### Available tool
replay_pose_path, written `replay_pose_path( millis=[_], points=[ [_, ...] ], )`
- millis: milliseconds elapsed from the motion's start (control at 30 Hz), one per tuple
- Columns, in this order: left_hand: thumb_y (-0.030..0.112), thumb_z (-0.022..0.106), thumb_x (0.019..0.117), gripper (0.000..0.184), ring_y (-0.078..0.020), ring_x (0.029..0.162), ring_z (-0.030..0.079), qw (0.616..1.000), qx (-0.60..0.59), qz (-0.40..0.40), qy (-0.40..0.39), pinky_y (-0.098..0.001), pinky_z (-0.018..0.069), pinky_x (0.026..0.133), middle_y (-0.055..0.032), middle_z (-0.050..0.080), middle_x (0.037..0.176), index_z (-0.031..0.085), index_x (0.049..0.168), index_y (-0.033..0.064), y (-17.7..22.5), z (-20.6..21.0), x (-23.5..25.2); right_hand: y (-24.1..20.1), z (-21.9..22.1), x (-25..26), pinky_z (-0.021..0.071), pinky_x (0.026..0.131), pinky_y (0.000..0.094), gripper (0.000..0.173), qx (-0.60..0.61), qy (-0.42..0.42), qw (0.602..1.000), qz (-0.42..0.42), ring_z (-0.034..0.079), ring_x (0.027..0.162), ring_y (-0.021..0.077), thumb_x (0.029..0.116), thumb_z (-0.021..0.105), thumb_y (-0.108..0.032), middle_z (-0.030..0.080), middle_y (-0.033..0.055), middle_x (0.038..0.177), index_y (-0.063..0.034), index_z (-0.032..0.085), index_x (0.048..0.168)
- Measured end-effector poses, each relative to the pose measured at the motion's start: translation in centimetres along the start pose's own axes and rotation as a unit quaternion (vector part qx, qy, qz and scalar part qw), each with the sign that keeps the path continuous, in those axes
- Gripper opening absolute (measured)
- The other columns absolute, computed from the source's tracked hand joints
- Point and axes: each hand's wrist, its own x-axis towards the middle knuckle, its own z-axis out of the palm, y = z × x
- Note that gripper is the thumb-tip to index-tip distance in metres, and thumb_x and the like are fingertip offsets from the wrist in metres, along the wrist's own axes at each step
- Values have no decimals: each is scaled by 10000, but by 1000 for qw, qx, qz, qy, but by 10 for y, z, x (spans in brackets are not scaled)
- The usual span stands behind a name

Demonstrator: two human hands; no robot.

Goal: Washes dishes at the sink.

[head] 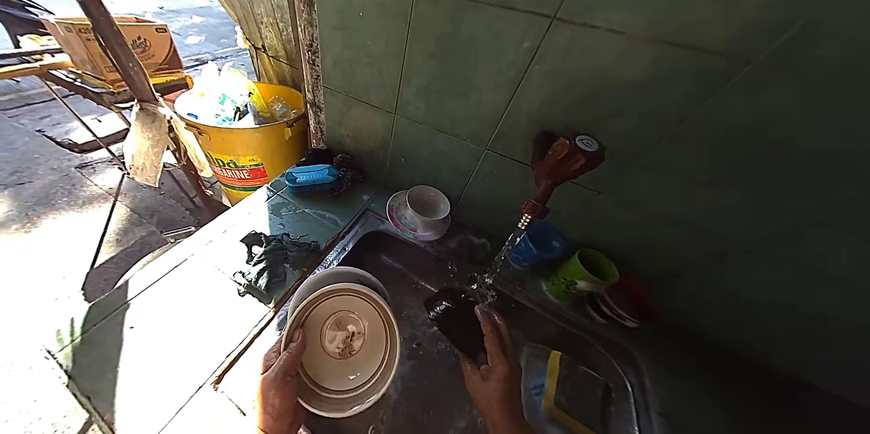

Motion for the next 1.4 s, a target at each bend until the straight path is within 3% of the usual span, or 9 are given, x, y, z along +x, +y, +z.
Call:
replay_pose_path(
  millis=[100,200,400,533,633,733,1000,1200,1400],
  points=[
    [84,341,1042,335,-127,866,749,1000,2,-6,2,-318,638,801,-67,766,941,646,1127,-25,-1,5,0,-17,0,-4,555,941,251,702,165,-4,967,195,628,1214,199,781,734,-17,552,305,1388,158,477,1410],
    [82,351,1061,324,-160,890,753,1000,-11,-20,7,-349,641,813,-98,763,974,637,1148,-44,-2,13,-1,-43,2,19,610,556,364,558,344,56,785,512,707,768,249,956,556,58,604,219,1187,6,389,1486],
    [82,354,1084,316,-164,909,748,999,3,-35,34,-350,636,823,-109,755,1001,623,1186,-49,0,20,0,-46,5,37,615,570,360,276,448,48,550,703,721,731,304,1080,388,-148,667,246,1013,8,483,1287],
    [83,377,1091,297,-162,882,748,997,8,-39,64,-344,639,791,-110,750,977,623,1182,-56,0,17,4,-53,4,27,623,619,408,398,364,-37,677,639,713,797,298,1019,569,-26,638,223,1100,-16,466,1404],
    [78,364,1091,300,-138,851,744,997,20,-33,72,-319,636,771,-94,748,948,622,1171,-53,1,15,4,-38,1,6,534,985,378,739,195,-133,893,383,605,1225,268,785,763,-72,562,241,1401,53,478,1456],
    [68,378,1083,292,-136,869,744,997,28,-13,64,-317,635,789,-93,750,969,626,1170,-58,-4,11,6,-31,-3,-3,559,950,462,669,30,-107,983,148,629,1159,346,715,824,-184,607,266,1292,22,651,1327],
    [97,421,1051,338,-150,1110,676,995,94,4,24,-325,577,949,-153,662,1271,602,1283,-68,-23,10,5,-64,-20,12,451,1126,322,558,67,-10,997,-41,523,1326,198,842,811,-298,577,176,1323,-203,624,1359],
    [204,422,1093,358,-233,893,757,994,-8,-103,-45,-412,640,829,-171,755,962,643,1126,-76,-23,30,-15,-101,-24,19,606,858,313,967,203,-114,969,86,590,1283,234,863,651,-690,525,305,1431,111,545,1394],
    [-74,547,936,136,-182,741,741,978,26,-207,-19,-356,638,706,-117,741,820,606,1053,-38,-18,17,-25,-16,-89,61,581,827,383,437,-16,94,980,176,657,1043,281,978,639,-247,620,281,1212,113,622,1226]
  ],
)
